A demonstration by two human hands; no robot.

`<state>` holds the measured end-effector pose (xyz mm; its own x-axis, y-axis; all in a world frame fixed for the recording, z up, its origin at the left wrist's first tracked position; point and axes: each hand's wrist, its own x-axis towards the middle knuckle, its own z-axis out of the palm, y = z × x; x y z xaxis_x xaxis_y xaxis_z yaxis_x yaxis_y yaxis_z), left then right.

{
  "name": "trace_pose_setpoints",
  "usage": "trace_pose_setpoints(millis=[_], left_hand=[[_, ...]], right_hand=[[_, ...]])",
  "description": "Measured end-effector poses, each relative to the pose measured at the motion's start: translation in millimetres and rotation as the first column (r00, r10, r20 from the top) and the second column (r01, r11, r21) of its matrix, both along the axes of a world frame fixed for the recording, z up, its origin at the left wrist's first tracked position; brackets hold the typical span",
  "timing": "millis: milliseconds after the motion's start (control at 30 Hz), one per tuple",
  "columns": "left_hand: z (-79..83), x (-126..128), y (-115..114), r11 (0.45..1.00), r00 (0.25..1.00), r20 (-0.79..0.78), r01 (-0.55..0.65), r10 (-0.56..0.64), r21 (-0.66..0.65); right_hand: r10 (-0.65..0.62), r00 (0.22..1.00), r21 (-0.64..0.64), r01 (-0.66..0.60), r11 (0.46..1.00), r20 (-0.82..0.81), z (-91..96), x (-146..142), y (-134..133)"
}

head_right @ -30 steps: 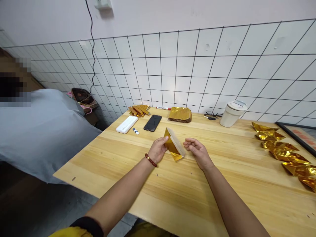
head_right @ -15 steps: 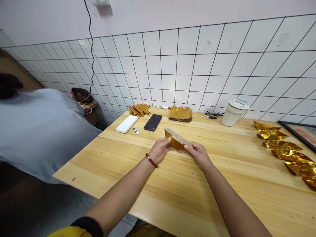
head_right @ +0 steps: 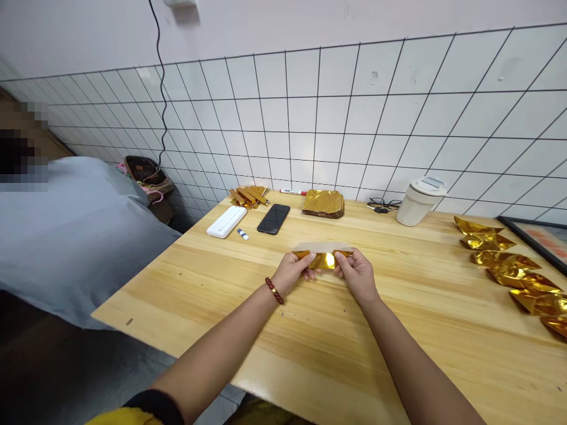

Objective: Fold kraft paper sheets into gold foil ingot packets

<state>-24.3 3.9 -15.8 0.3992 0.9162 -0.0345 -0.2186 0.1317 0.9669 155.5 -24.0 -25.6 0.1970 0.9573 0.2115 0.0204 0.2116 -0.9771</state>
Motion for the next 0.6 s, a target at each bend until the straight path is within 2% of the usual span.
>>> trace_pose_setpoints(millis=[100,200,267,367,433,600], left_hand=[[-0.7,-1.2,2.8,0.996,0.996,0.049,-0.077,0.079,-0.035],[0.6,-1.8,2.1,0.995,0.993,0.073,-0.091,0.093,-0.040],[2.8,-0.7,-1.0,0.999,0.997,0.070,-0.036,0.038,-0.030],[6.6,3.1,-7.8,0.994,0.989,0.104,0.109,-0.110,0.014],[7.8,5.3,-11.5,0.988,0.977,0.151,0.146,-0.153,0.056],[4.7,4.0,-11.3,0.997,0.997,0.068,0.043,-0.046,0.058]], right_hand=[[0.080,0.997,-0.030,-0.080,0.996,0.017,1.7,-2.1,-2.1],[0.068,0.998,-0.049,-0.069,0.996,-0.013,3.6,-2.4,-1.4],[0.037,0.998,-0.045,-0.038,0.998,-0.044,4.8,-3.1,-1.0],[0.042,0.998,-0.047,-0.044,0.998,-0.057,6.2,-6.8,-2.3],[0.057,0.997,-0.042,-0.059,0.997,-0.043,6.8,-10.6,-4.2],[0.073,0.997,-0.017,-0.074,0.997,-0.016,8.3,-17.1,-7.8]])
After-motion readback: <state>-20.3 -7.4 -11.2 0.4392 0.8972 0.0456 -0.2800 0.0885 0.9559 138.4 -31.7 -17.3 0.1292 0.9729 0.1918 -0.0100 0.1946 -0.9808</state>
